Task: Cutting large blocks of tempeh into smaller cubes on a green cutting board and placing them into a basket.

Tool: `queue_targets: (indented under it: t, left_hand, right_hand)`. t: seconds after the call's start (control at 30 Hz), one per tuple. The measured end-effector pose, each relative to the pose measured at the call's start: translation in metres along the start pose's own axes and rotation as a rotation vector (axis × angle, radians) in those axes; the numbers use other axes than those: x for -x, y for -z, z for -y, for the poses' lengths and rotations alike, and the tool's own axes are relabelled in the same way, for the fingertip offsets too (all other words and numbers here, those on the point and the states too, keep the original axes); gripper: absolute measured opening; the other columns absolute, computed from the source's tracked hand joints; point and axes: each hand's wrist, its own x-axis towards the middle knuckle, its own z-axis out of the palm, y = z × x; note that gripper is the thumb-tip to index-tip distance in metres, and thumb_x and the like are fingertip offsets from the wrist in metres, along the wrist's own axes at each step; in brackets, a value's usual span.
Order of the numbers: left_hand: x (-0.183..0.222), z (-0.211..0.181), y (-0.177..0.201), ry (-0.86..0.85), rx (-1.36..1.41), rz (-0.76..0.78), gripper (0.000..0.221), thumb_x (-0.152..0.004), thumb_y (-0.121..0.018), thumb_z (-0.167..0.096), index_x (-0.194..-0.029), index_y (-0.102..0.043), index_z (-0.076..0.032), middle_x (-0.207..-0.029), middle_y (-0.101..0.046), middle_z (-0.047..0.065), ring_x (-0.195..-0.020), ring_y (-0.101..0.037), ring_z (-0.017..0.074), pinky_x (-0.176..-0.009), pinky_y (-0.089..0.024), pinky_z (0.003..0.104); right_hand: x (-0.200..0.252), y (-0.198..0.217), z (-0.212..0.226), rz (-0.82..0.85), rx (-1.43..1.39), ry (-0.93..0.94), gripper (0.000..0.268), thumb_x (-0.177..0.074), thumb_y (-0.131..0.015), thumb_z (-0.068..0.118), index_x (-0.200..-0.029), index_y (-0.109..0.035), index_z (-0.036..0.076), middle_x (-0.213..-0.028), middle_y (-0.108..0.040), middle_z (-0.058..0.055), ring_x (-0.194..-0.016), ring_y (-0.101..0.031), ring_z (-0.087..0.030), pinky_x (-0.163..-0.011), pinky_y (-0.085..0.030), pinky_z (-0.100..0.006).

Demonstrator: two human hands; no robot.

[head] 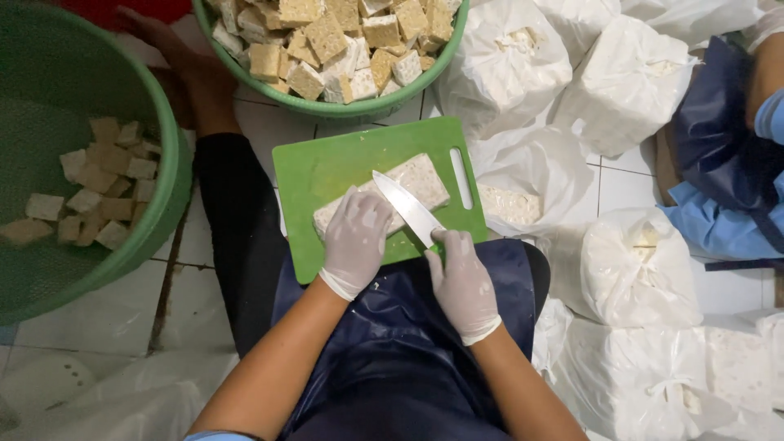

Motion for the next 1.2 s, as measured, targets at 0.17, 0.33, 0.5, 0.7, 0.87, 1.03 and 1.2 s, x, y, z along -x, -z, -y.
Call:
queue_targets:
  t: [0.17, 0.33, 0.5, 0.7, 0.87, 1.03, 1.2]
  left_hand:
    - [-0.006, -0.006, 0.012, 0.011, -0.004, 0.008, 0.017, -0.094, -0.047, -0.018, -0.081, -0.051, -0.01, -0.082, -0.047, 0.006, -0.091, -0.049, 0.0251, -0.098, -0.039, 0.04]
    - [-0.005, -0.004, 0.01, 0.052, -0.049, -0.001, 0.016, -0.095, -0.046, -0.019, -0.083, -0.052, -0.011, -0.085, -0.049, 0.004, -0.094, -0.05, 0.0236, -0.096, -0.041, 0.039]
    - [-0.011, -0.003, 0.019, 0.071, -0.055, -0.003, 0.019, -0.097, -0.043, -0.019, -0.081, -0.048, -0.011, -0.081, -0.044, 0.004, -0.089, -0.047, 0.0227, -0.091, -0.041, 0.036]
    - [-0.01, -0.001, 0.017, 0.095, -0.063, 0.001, 0.02, -0.097, -0.042, -0.02, -0.081, -0.048, -0.009, -0.085, -0.044, 0.004, -0.091, -0.045, 0.023, -0.092, -0.039, 0.035]
    - [-0.009, 0.002, 0.012, 0.077, -0.067, 0.01, 0.022, -0.098, -0.037, -0.023, -0.085, -0.048, -0.01, -0.087, -0.044, 0.005, -0.094, -0.044, 0.0231, -0.095, -0.037, 0.035]
    - [-0.007, 0.013, 0.01, 0.109, -0.092, 0.013, 0.02, -0.097, -0.041, -0.024, -0.087, -0.049, -0.01, -0.089, -0.044, 0.005, -0.097, -0.044, 0.0239, -0.097, -0.036, 0.036]
    - [-0.007, 0.01, 0.016, 0.127, -0.042, 0.016, 0.023, -0.098, -0.039, -0.024, -0.084, -0.049, -0.009, -0.087, -0.044, 0.005, -0.096, -0.044, 0.024, -0.096, -0.037, 0.036]
  right_hand:
    - [-0.004, -0.006, 0.012, 0.004, -0.019, -0.013, 0.024, -0.086, -0.062, 0.02, -0.105, -0.048, 0.012, -0.094, -0.052, -0.003, -0.083, -0.066, -0.023, -0.067, -0.058, -0.029]
    - [-0.012, -0.011, 0.018, -0.012, -0.008, 0.031, 0.026, -0.085, -0.062, 0.021, -0.105, -0.048, 0.012, -0.092, -0.051, -0.003, -0.082, -0.066, -0.023, -0.067, -0.058, -0.029]
    - [-0.016, -0.012, 0.017, 0.044, -0.063, 0.009, 0.025, -0.087, -0.059, 0.022, -0.108, -0.047, 0.013, -0.095, -0.051, -0.005, -0.084, -0.066, -0.027, -0.069, -0.058, -0.035]
    - [0.001, -0.004, -0.002, 0.082, -0.076, -0.057, 0.025, -0.087, -0.06, 0.021, -0.108, -0.049, 0.013, -0.096, -0.052, -0.005, -0.087, -0.065, -0.027, -0.071, -0.057, -0.036]
    - [-0.013, -0.015, 0.0, 0.044, -0.086, -0.039, 0.024, -0.088, -0.059, 0.022, -0.108, -0.048, 0.012, -0.095, -0.05, -0.006, -0.086, -0.065, -0.029, -0.07, -0.058, -0.037]
    - [-0.018, -0.01, 0.002, 0.044, -0.005, -0.003, 0.024, -0.086, -0.061, 0.026, -0.106, -0.05, 0.018, -0.092, -0.053, -0.001, -0.083, -0.066, -0.022, -0.068, -0.057, -0.032]
    - [-0.01, -0.003, 0.0, 0.088, 0.022, 0.004, 0.022, -0.087, -0.06, 0.026, -0.105, -0.051, 0.018, -0.09, -0.054, 0.0, -0.08, -0.067, -0.02, -0.066, -0.057, -0.03]
